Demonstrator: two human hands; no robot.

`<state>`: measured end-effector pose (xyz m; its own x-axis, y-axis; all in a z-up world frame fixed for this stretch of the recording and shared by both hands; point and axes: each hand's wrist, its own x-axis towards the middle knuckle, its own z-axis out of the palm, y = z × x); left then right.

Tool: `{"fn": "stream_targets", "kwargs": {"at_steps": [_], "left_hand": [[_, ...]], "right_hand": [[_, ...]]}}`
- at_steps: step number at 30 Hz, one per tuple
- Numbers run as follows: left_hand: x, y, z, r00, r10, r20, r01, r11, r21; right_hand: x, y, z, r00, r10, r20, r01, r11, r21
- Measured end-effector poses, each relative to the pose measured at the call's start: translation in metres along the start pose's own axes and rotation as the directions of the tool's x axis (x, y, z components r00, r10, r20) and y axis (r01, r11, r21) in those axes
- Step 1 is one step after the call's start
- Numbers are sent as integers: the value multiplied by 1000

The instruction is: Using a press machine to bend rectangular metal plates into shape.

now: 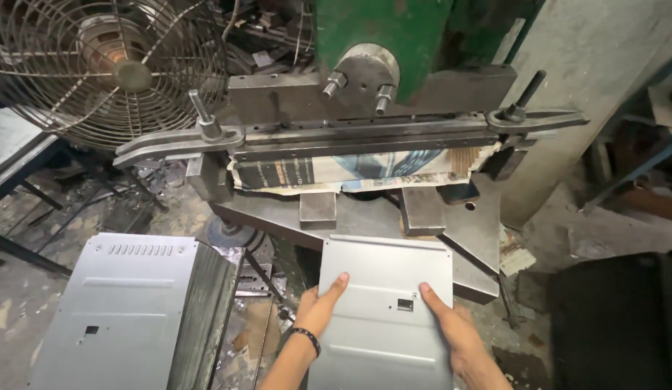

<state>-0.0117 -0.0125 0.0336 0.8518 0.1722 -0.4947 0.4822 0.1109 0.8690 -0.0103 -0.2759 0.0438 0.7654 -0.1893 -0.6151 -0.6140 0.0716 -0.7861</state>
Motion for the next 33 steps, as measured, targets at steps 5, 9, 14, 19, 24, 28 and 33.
{"fn": "stream_targets", "kwargs": {"at_steps": [5,9,14,19,24,28,33], "left_hand": [[2,-11,2,998,40,-57,-38,999,36],[3,-16,6,996,90,-21,-91,995,-31],[5,-11,5,996,94,-2,-94,993,-68],[11,14,2,998,-21,65,19,999,33],[20,18,3,994,9,113,-8,1000,-13],[17,28,6,991,-36,126,42,998,-39],[3,45,4,995,-49,83,46,998,35]], "right_hand": [[0,0,2,1000,-8,-5,8,1000,11],[7,12,-1,997,-72,-29,73,997,37],[12,14,-4,996,-81,-44,81,997,-1],[1,-2,5,995,-76,-65,80,994,74],[5,-3,9,992,-119,-43,123,986,109],[6,-5,4,990,-131,-59,136,988,78],[-1,-9,7,996,-83,-39,88,986,145]]}}
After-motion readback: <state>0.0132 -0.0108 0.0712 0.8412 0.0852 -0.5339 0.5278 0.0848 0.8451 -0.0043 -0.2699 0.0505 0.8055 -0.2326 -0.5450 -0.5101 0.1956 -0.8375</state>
